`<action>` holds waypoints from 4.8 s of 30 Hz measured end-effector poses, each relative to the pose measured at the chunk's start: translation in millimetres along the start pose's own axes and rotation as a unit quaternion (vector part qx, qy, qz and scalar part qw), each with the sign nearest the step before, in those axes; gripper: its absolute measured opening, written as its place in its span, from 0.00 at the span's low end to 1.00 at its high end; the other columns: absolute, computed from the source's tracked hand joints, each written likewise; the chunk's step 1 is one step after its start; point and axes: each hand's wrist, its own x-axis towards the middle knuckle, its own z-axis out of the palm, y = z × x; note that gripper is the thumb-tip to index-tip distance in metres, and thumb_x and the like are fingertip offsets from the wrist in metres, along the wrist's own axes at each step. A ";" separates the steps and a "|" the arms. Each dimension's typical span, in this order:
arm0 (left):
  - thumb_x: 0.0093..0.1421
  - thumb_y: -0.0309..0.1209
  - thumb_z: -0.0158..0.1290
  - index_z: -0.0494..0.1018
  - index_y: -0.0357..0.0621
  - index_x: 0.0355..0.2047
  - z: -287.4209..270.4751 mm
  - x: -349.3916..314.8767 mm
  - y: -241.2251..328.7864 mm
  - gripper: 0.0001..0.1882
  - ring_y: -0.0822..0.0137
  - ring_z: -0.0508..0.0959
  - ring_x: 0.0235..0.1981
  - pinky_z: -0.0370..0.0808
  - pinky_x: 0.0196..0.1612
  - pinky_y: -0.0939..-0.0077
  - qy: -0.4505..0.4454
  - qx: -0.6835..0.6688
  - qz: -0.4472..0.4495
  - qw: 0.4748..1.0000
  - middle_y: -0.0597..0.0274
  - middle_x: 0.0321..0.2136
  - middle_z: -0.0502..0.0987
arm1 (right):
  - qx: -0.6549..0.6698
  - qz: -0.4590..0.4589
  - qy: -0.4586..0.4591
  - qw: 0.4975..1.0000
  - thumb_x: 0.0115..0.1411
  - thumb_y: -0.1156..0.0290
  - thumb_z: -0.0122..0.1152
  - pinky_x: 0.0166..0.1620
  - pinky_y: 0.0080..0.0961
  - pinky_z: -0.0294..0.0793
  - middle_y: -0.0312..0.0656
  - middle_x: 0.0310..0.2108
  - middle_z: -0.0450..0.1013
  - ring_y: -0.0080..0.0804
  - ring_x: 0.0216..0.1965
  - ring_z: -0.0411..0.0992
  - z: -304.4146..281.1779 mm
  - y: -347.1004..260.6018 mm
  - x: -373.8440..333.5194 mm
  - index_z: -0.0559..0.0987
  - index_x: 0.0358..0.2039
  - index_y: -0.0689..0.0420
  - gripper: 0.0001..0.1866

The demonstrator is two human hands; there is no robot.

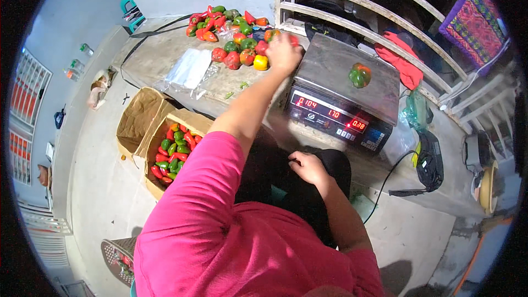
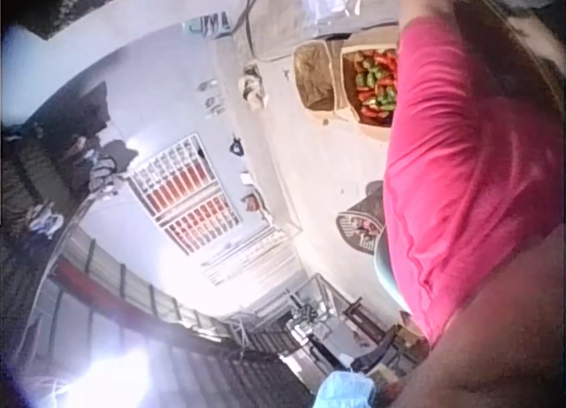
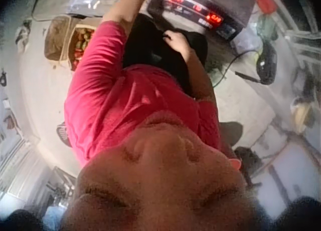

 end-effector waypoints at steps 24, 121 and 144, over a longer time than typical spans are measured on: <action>0.47 0.36 0.53 0.66 0.49 0.47 41.4 24.6 -77.9 0.24 0.56 0.56 0.58 0.54 0.54 0.51 -0.052 0.126 0.083 0.987 0.59 0.52 0.63 | -0.054 -0.033 -0.023 0.998 0.51 0.65 0.55 0.37 0.35 0.71 0.47 0.32 0.73 0.45 0.34 0.72 0.7 -4.0 6.5 0.74 0.36 0.57 0.14; 0.57 0.40 0.48 0.59 0.52 0.51 -64.2 -129.6 -119.8 0.22 0.60 0.75 0.31 0.76 0.30 0.64 -0.319 -0.767 -0.309 0.463 0.57 0.40 0.69 | -0.331 -0.196 0.119 0.915 0.40 0.55 0.63 0.53 0.54 0.51 0.40 0.46 0.63 0.41 0.50 0.59 -81.6 -93.9 103.0 0.66 0.50 0.44 0.34; 0.43 0.32 0.54 0.66 0.37 0.43 97.4 121.7 -124.2 0.25 0.46 0.67 0.48 0.66 0.50 0.59 -0.164 0.082 0.067 0.981 0.39 0.46 0.65 | -0.234 0.099 0.170 0.952 0.50 0.58 0.55 0.31 0.43 0.67 0.48 0.22 0.69 0.49 0.27 0.68 -41.4 31.4 -19.2 0.71 0.21 0.58 0.14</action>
